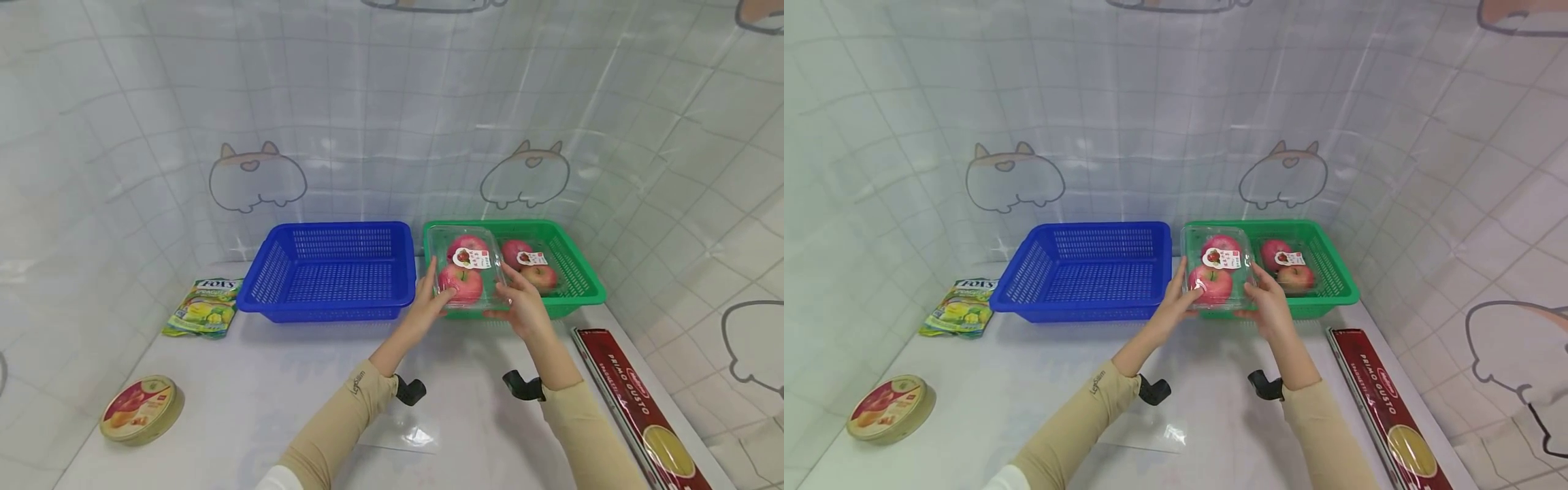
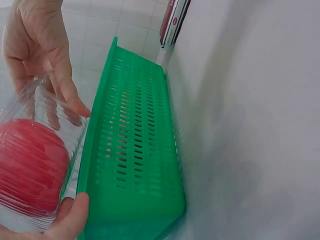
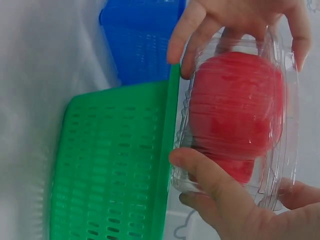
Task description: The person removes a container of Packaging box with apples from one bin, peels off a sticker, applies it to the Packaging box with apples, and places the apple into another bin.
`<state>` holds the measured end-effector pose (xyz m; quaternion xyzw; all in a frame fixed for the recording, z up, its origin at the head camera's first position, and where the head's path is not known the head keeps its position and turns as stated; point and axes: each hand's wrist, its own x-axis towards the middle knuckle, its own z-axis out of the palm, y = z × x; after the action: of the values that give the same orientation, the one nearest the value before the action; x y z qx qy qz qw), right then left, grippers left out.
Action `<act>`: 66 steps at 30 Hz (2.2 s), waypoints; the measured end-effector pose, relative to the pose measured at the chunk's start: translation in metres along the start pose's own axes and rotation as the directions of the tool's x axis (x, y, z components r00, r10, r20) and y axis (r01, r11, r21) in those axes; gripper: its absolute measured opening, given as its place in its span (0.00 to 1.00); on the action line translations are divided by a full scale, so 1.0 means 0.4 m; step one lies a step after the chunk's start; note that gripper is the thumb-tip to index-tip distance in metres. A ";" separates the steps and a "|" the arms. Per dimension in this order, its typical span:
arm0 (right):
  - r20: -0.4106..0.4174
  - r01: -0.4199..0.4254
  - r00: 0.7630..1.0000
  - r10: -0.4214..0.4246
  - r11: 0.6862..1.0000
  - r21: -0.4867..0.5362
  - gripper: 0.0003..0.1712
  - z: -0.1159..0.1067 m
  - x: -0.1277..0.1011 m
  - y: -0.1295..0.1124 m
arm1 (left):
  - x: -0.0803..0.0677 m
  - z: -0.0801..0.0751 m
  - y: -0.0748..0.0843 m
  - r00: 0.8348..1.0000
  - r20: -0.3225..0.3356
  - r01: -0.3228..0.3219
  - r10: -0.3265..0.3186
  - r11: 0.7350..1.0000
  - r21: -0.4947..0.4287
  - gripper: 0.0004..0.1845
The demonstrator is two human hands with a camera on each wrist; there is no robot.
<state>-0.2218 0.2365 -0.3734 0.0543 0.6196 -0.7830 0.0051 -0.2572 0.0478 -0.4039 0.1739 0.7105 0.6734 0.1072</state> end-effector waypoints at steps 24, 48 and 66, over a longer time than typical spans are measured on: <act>-0.084 -0.047 0.996 0.044 0.998 -0.044 0.33 -0.051 0.143 -0.013 | -0.009 -0.002 -0.029 0.998 -0.051 0.053 -0.041 0.967 0.248 0.35; -0.079 -0.230 0.973 0.216 0.922 -0.312 0.33 -0.065 0.253 0.053 | -0.015 -0.003 -0.049 0.997 -0.049 0.072 -0.062 0.967 0.245 0.34; -0.088 -0.228 0.973 0.213 0.826 -0.515 0.36 -0.077 0.309 0.091 | -0.014 -0.002 -0.048 0.997 -0.054 0.064 -0.052 0.963 0.262 0.33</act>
<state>-0.3397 0.2652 -0.4270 0.1325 0.7983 -0.5787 0.1018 -0.2545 0.0442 -0.4234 0.1499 0.8008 0.5734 0.0860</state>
